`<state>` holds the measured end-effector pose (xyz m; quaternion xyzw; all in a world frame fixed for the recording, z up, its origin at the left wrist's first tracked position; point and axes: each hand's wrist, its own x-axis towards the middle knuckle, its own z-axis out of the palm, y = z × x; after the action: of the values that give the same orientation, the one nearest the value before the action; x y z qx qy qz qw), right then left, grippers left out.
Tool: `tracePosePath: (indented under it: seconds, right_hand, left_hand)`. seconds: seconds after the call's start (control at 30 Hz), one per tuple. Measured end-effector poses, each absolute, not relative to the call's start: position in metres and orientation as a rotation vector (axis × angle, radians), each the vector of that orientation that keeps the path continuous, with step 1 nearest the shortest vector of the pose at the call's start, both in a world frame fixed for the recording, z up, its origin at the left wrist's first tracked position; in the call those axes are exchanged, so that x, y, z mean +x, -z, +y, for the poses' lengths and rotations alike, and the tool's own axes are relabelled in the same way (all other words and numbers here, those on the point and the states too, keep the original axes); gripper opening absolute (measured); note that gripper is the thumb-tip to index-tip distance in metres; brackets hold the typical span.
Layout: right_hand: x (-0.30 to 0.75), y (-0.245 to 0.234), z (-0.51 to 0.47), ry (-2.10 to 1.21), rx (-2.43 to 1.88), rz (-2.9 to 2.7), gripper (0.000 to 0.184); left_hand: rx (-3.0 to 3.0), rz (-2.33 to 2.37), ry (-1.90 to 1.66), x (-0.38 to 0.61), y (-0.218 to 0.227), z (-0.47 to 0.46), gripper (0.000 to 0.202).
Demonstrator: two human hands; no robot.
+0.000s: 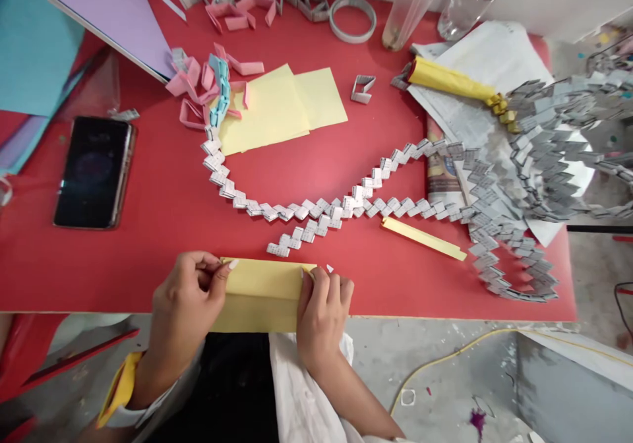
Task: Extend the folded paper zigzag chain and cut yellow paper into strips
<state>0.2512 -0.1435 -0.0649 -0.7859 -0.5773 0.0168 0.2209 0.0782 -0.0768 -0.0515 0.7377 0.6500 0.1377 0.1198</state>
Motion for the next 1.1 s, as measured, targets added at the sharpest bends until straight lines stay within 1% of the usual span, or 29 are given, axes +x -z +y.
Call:
tracePosePath:
  seconds: [0.3,0.4,0.5,0.57,0.63,0.7,0.77,0.87,0.97,1.1]
  right_hand:
    - [0.250,0.067,-0.144,0.017,-2.203,-1.587,0.005]
    - [0.250,0.067,-0.144,0.050,-2.221,-1.581,0.008]
    - [0.247,0.067,-0.144,0.167,-2.262,-1.562,0.021]
    - [0.241,0.065,-0.145,0.218,-2.234,-1.641,0.035]
    - [0.234,0.064,-0.148,0.164,-2.080,-1.894,0.044]
    - [0.230,0.064,-0.154,0.062,-1.864,-2.180,0.047]
    - [0.234,0.066,-0.163,0.024,-1.770,-2.318,0.055]
    - [0.256,0.067,-0.179,0.088,-1.935,-2.278,0.065]
    - [0.281,0.066,-0.190,0.179,-1.999,-2.296,0.066]
    - [0.295,0.059,-0.187,0.215,-1.938,-2.322,0.053]
  left_hand:
    - [2.272,1.997,-0.406,0.085,0.057,-0.082,0.014]
    - [2.376,1.930,-0.423,0.085,0.058,-0.082,0.010]
    - [2.578,1.780,-0.466,0.086,0.061,-0.082,0.006]
    - [2.692,1.720,-0.500,0.088,0.063,-0.082,0.012]
    - [2.761,1.703,-0.509,0.089,0.063,-0.083,0.017]
    - [2.802,1.690,-0.497,0.090,0.063,-0.084,0.017]
    - [2.817,1.679,-0.506,0.090,0.063,-0.084,0.016]
    - [2.826,1.641,-0.557,0.087,0.062,-0.082,0.015]
    - [2.891,1.401,-0.590,0.082,0.060,-0.077,0.016]
    - [3.022,0.773,-0.522,0.071,0.051,-0.065,0.018]
